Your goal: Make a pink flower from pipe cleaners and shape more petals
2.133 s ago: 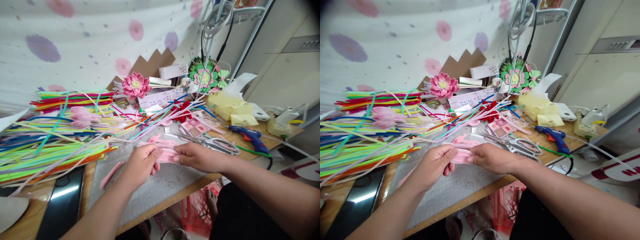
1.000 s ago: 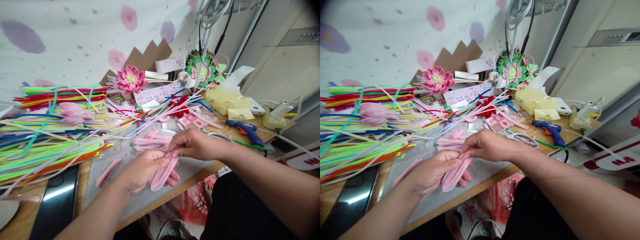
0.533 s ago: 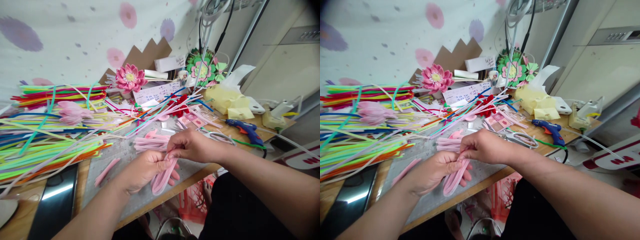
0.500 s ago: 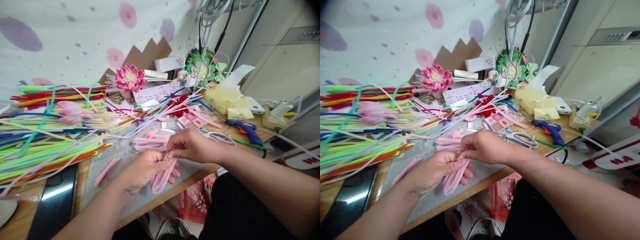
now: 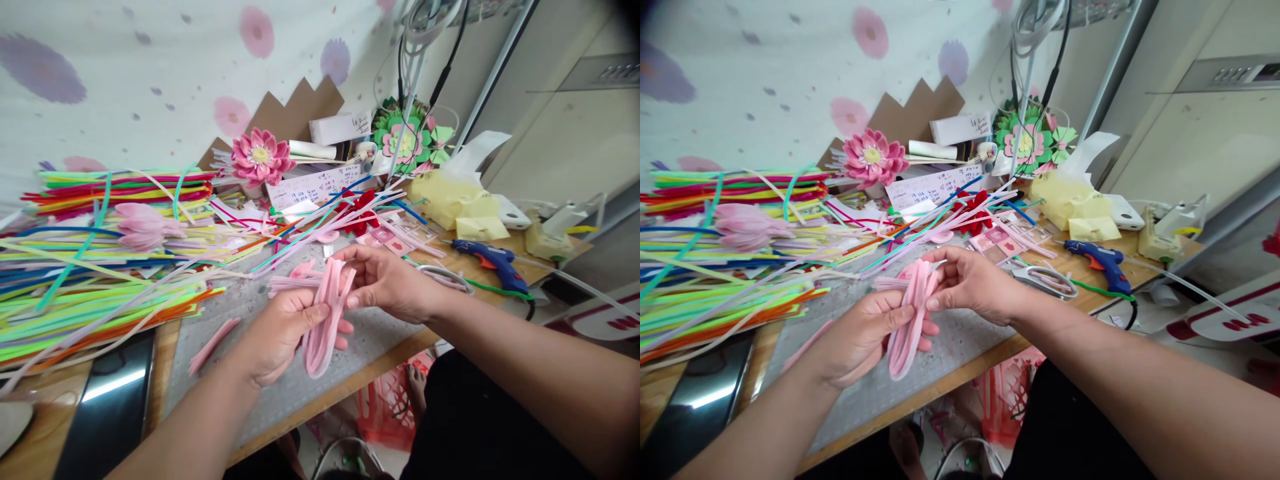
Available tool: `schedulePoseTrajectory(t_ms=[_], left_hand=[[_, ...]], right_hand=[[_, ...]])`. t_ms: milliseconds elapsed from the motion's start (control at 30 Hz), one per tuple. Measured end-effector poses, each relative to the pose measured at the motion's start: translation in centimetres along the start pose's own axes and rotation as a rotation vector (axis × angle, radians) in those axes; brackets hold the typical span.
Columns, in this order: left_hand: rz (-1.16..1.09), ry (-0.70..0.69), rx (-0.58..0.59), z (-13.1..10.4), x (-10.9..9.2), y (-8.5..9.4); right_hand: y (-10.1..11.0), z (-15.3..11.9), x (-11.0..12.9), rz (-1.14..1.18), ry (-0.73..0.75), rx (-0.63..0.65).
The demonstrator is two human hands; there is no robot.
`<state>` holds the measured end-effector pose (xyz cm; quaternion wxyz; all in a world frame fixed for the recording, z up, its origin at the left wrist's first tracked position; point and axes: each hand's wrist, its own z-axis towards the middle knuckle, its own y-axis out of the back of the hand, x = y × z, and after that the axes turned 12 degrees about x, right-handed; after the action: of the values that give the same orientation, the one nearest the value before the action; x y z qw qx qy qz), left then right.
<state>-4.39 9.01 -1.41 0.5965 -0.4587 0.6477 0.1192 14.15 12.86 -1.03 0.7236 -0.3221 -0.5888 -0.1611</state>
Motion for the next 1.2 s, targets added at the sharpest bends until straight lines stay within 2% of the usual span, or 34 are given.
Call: schedulePoseTrajectory(t_ms=[133, 367, 700, 1033, 1200], left_hand=[[0.039, -0.023, -0.051, 0.1, 0.0, -0.3], [0.101, -0.065, -0.126, 0.4, 0.0, -0.5], [0.114, -0.066, -0.131, 0.3, 0.1, -0.4], [0.069, 0.009, -0.046, 0.1, 0.3, -0.1], [0.033, 0.009, -0.014, 0.1, 0.5, -0.2]], right_hand=[[-0.5, 0.2, -0.6, 0.088, -0.022, -0.098], [-1.1, 0.6, -1.4, 0.13, -0.012, -0.149], [-1.4, 0.8, -1.4, -0.11, -0.023, -0.185], [-1.4, 0.7, -1.6, -0.273, 0.01, -0.116], [-1.5, 0.7, -0.8, -0.27, 0.003, 0.045]])
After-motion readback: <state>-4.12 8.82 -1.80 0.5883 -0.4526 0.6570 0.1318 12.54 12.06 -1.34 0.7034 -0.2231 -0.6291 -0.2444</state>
